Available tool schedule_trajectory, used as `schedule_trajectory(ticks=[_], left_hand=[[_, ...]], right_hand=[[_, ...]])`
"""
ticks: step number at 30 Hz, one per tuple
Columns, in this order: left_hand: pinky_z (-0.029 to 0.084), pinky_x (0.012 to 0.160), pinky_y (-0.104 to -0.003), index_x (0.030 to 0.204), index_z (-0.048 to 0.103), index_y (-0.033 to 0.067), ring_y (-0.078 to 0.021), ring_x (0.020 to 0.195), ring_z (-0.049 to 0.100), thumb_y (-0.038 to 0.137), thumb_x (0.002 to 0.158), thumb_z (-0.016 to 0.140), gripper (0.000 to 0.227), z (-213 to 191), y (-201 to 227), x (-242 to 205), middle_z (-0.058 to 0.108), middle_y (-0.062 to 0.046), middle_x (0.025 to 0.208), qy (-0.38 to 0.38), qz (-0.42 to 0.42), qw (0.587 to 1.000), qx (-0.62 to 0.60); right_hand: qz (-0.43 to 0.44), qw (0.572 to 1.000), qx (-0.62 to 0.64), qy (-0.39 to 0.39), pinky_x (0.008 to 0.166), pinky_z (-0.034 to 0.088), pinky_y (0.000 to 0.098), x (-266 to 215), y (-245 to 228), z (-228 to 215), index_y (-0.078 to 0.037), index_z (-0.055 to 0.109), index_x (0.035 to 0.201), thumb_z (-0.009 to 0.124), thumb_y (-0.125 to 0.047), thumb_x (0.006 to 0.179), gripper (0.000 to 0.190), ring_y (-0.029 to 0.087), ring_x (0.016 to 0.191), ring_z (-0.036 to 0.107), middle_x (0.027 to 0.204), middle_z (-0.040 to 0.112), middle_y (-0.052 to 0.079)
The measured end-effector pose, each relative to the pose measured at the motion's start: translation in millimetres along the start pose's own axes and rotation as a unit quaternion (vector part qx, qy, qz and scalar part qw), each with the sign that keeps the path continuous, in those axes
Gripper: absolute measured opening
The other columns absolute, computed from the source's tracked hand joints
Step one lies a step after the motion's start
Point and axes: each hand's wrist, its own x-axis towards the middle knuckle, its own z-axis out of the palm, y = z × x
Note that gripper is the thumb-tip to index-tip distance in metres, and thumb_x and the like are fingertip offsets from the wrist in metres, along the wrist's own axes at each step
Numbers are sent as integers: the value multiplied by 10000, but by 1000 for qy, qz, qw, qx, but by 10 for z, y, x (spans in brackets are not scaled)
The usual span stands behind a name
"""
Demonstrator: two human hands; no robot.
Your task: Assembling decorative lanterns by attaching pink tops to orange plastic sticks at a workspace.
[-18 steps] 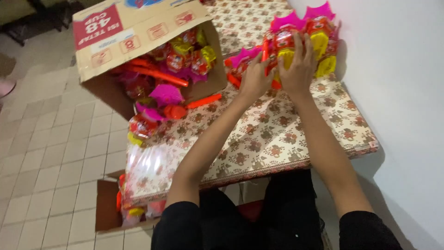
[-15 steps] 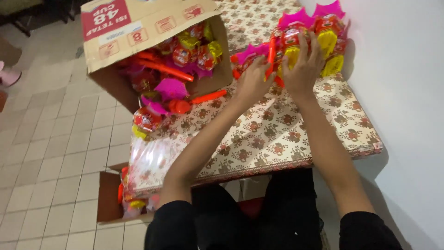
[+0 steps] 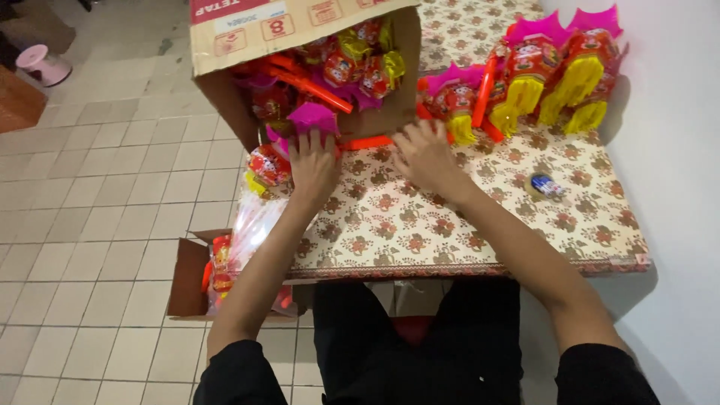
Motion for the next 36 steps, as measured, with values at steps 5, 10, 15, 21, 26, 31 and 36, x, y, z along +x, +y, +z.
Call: schedule_trajectory(ticks=[5,10,15,21,26,31,36], left_hand=[[482,961,-510,1017,736,142,-289,947,662,241,846,790,205,126,-35,-108,658,-132,1079,61,25,998,-11],[450,1010,-533,1097,737,175,-256,949,660,372,755,862,413,19,10,-99,660,-82,1062,63,35,996,-56],[392,1066,-536,1272,682,166,-206,1010,655,545,1008,597,470,314,85,-216,645,-47,1182,116,66,983,-129],[406,1072,-540,1396,623,168,-221,1008,661,562,968,632,582,192,169,-206,639,-66,1201,83,106,974,-183],[400,1078,-580,1523,486,183,-283,1104,654,641,787,759,908,42,141,-163,642,-111,1264,46,88,982,-163],[336,1092,-581,1630,317,212,-317,1264,545,516,798,888,1054,124,82,-205,557,-118,1431,77,55,990,-106],[258,1185,-572,1630,304,248,-375,1456,341,546,767,948,1118,168,171,-212,328,-152,1638,114,45,978,-171]], right_hand=[[85,966,119,-215,988,429,614,254,-185,-228,-111,583,1387,602,-365,944,511,435,1272,527,1370,604,175],[105,943,160,-270,1013,390,650,164,-134,-250,-112,596,1419,520,-381,1041,470,471,1291,523,1367,628,182],[86,950,141,-265,1061,375,570,-31,-16,-21,-161,649,1328,541,-480,1030,449,381,1305,533,1345,638,144],[12,958,173,-230,895,514,556,-188,-127,173,-134,650,1214,559,-342,1028,293,415,1007,700,1102,699,180],[26,973,178,-143,866,507,512,2,-145,-268,-97,608,1298,361,-389,1118,423,371,1044,667,1131,641,155],[11,957,288,43,811,504,502,-151,132,107,-37,598,1285,371,-348,1130,416,421,972,657,1057,633,160],[10,889,440,125,800,534,424,-177,8,-82,8,581,1261,326,-409,1102,514,335,898,664,1017,629,117]])
